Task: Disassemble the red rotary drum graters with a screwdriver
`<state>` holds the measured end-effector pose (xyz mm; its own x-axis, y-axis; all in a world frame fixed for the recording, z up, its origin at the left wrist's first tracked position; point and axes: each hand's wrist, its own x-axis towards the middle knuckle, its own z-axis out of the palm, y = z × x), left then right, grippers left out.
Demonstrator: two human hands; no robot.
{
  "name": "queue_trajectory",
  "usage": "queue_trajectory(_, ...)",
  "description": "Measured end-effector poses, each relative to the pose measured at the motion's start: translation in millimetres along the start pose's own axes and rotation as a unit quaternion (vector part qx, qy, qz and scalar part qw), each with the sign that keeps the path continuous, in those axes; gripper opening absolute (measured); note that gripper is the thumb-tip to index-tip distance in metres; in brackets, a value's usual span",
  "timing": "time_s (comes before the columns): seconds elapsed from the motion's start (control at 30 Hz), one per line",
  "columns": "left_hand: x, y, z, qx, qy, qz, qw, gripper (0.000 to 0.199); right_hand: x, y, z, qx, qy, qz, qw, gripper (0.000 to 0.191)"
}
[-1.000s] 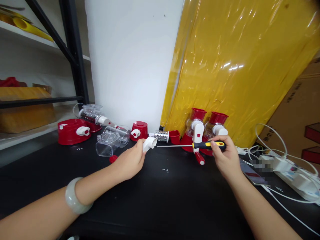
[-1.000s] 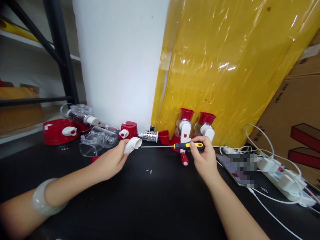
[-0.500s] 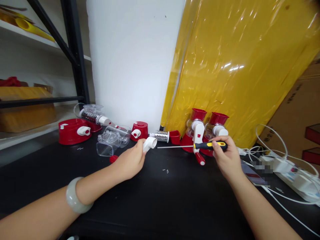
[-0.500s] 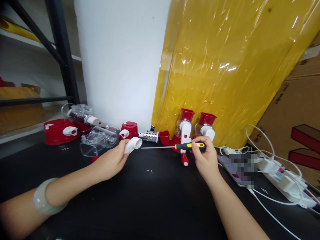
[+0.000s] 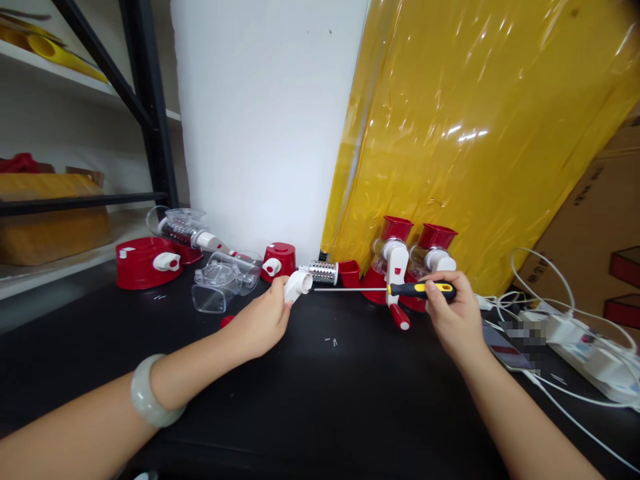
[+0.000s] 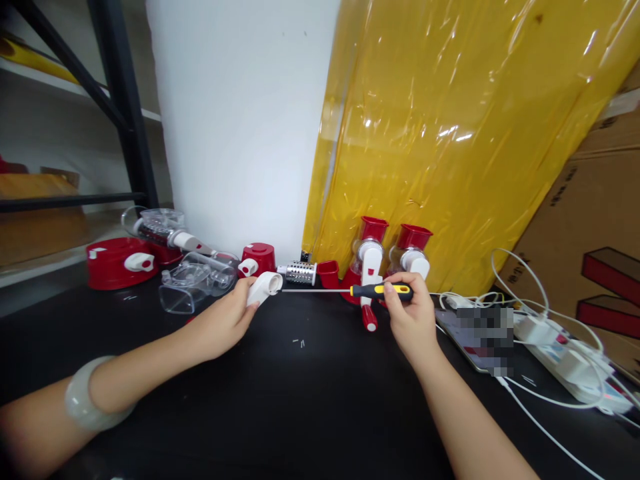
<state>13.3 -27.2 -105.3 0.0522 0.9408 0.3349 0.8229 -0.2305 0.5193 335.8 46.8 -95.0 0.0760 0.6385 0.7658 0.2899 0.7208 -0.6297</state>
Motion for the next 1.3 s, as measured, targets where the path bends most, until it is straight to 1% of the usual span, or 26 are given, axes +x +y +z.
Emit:
queue_trajectory(0.23, -0.8, -2.0, 0.6, -0.007, -0.004, 0.002, 1.000, 0.038, -0.4, -1.1, 0.4, 0.002, 0.002, 0.005, 1.000, 0.023)
queue_trajectory(0.43, -0.6, -1.1, -0.7, -0.006, -0.005, 0.000, 1.000, 0.038, -1.0, -1.6, 0.9, 0.011, 0.003, 0.014, 1.000, 0.023)
queue_trajectory(0.67, -0.1, -3.7, 0.7, -0.010, -0.001, 0.007, 1.000, 0.038, -1.4, -2.8, 0.9, 0.009, 0.002, 0.006, 1.000, 0.022)
queue_trajectory(1.03, 0.9, -4.9, 1.3, -0.022, -0.001, 0.006, 1.000, 0.038, -2.5, -2.8, 0.9, 0.036, 0.005, 0.047, 0.998, 0.023)
queue_trajectory(1.3, 1.0, -2.0, 0.0, -0.019, 0.001, -0.004, 1.000, 0.040, -3.8, -3.6, 0.7, 0.033, 0.010, 0.036, 0.999, 0.023)
